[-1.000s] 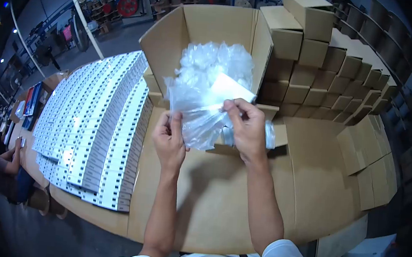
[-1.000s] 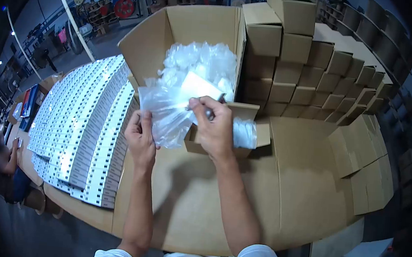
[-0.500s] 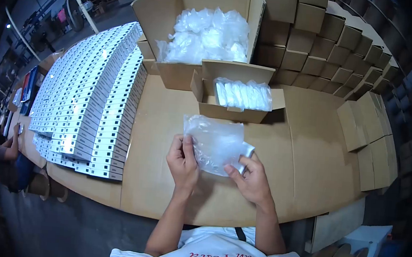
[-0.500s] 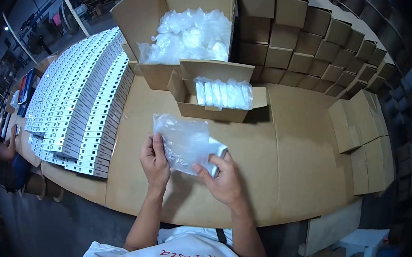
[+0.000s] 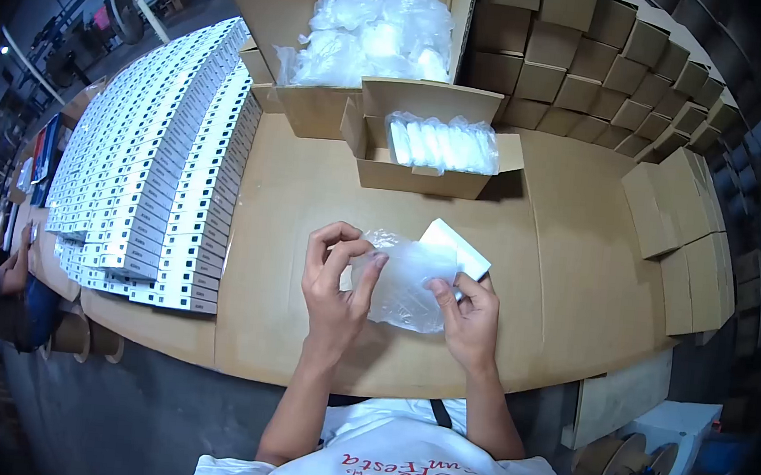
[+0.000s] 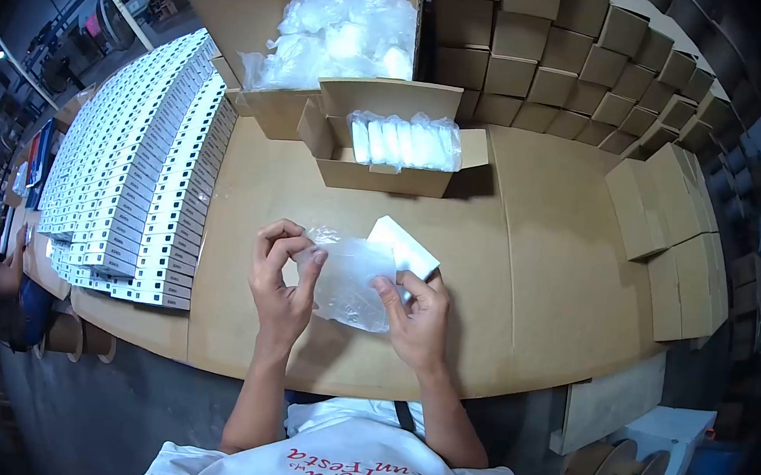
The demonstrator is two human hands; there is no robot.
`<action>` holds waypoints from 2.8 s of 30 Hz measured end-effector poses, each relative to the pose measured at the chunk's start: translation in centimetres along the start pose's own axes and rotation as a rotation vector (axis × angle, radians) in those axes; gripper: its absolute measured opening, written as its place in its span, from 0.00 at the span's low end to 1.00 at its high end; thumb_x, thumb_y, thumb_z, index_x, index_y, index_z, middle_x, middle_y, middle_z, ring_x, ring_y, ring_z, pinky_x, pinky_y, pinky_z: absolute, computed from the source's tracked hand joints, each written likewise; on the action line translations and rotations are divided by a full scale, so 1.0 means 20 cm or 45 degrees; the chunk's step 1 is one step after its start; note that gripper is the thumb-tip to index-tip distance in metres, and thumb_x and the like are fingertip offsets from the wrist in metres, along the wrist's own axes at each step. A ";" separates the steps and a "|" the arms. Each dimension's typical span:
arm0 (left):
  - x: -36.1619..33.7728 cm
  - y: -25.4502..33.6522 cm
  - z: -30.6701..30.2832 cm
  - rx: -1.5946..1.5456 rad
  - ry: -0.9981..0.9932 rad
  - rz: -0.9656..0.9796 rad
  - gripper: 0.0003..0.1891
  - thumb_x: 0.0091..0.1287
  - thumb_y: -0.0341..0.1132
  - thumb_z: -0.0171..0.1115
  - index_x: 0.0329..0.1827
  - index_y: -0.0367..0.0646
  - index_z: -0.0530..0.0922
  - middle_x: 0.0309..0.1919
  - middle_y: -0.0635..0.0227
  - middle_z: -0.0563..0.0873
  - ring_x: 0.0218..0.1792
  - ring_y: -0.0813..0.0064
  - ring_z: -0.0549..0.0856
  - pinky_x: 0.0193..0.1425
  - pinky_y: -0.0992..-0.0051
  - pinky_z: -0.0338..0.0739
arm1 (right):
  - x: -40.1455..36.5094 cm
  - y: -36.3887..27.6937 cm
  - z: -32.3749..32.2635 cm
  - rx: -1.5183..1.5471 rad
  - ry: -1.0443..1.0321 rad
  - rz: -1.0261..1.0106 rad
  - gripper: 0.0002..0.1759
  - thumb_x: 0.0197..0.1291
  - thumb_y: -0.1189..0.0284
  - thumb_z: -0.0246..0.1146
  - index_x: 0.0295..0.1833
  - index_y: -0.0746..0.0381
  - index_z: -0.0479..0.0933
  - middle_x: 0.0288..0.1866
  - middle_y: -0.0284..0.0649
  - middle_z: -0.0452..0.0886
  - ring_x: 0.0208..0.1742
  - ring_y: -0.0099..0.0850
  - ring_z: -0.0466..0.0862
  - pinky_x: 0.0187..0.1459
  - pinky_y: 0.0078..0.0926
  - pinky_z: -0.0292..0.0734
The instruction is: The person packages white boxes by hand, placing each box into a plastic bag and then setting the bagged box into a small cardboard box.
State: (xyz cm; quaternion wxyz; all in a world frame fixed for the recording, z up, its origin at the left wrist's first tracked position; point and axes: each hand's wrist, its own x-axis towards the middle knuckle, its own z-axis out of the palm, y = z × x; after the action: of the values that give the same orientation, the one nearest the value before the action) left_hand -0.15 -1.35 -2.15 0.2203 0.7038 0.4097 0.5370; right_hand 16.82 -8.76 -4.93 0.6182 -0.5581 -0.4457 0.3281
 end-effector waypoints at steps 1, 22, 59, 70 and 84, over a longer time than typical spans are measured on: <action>-0.01 -0.02 0.01 -0.034 -0.007 -0.003 0.09 0.66 0.29 0.73 0.45 0.40 0.83 0.50 0.62 0.80 0.49 0.71 0.80 0.51 0.70 0.76 | 0.00 0.01 -0.02 -0.039 -0.010 0.014 0.11 0.70 0.70 0.71 0.43 0.69 0.86 0.48 0.42 0.77 0.45 0.28 0.78 0.45 0.26 0.75; -0.06 -0.14 0.01 -0.801 -0.172 -0.474 0.15 0.82 0.36 0.57 0.35 0.37 0.80 0.61 0.57 0.78 0.60 0.68 0.78 0.65 0.69 0.72 | -0.08 0.13 -0.02 -0.244 0.021 0.042 0.17 0.59 0.66 0.80 0.50 0.60 0.86 0.47 0.43 0.80 0.41 0.31 0.80 0.39 0.28 0.77; -0.26 -0.09 0.03 -0.596 -0.483 -0.672 0.28 0.61 0.29 0.79 0.61 0.37 0.73 0.47 0.57 0.88 0.48 0.71 0.89 0.51 0.73 0.84 | 0.16 -0.19 0.00 0.226 -0.031 -0.246 0.29 0.60 0.88 0.72 0.61 0.66 0.64 0.52 0.40 0.73 0.57 0.26 0.79 0.58 0.25 0.80; -0.26 -0.07 0.04 -0.699 -0.538 -0.758 0.28 0.61 0.28 0.78 0.62 0.36 0.74 0.49 0.62 0.86 0.50 0.75 0.86 0.54 0.74 0.82 | 0.18 -0.14 -0.09 0.148 -0.143 -0.211 0.18 0.67 0.81 0.70 0.58 0.67 0.72 0.50 0.39 0.78 0.52 0.26 0.80 0.57 0.26 0.76; -0.29 -0.10 0.10 -1.111 -0.158 -1.022 0.20 0.82 0.41 0.59 0.68 0.36 0.75 0.53 0.67 0.86 0.52 0.79 0.85 0.57 0.75 0.81 | 0.19 -0.09 -0.10 0.313 -0.220 0.178 0.18 0.75 0.76 0.62 0.66 0.68 0.71 0.58 0.45 0.82 0.60 0.27 0.82 0.60 0.25 0.79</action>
State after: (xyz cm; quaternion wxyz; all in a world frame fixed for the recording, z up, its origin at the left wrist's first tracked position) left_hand 0.46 -4.57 -7.61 0.6984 0.3685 0.3716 0.4882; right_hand 20.04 -6.44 -2.42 0.6169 -0.4775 -0.4139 0.4691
